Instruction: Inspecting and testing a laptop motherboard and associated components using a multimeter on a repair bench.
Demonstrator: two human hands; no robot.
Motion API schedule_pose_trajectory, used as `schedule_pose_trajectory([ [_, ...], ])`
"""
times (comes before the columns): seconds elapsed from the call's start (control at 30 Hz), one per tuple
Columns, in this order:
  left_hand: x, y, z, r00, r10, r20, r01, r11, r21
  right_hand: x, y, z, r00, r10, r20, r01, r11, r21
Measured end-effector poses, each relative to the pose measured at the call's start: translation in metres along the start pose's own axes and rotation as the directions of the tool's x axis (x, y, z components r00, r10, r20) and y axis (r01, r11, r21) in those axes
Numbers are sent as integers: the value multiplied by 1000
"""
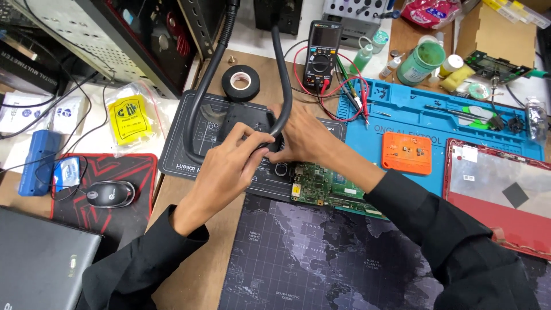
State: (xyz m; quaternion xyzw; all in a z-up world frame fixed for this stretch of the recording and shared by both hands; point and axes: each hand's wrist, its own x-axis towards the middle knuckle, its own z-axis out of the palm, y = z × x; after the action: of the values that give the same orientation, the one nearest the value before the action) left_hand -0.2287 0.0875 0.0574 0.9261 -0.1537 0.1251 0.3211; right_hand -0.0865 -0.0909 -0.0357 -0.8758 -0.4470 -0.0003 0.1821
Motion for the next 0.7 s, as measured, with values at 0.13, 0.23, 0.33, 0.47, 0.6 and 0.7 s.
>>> schedule_pose_trajectory([
  [0.13,1,1,-3,1000,-5,6,5,1000,-3,5,0,-15,999,-9,47,13,996,-92],
  [0.23,0,2,-3,999,-22,27,22,1000,-5,-1,17,-21,992,-31,120,40,997,-70],
  [0.33,-2,1,3,994,-50,99,49,999,16,-10,38,-21,987,4,158,21,987,-158],
  [0.47,0,0,11,970,-67,234,46,994,95,-27,27,-62,970,41,241,-20,996,-85],
  [0.6,3,-1,19,930,-98,355,37,984,175,-65,11,-102,969,88,231,-72,994,-78],
  [0.7,-1,-28,51,928,-97,359,-9,959,282,-104,10,-113,938,170,304,-153,985,-77],
])
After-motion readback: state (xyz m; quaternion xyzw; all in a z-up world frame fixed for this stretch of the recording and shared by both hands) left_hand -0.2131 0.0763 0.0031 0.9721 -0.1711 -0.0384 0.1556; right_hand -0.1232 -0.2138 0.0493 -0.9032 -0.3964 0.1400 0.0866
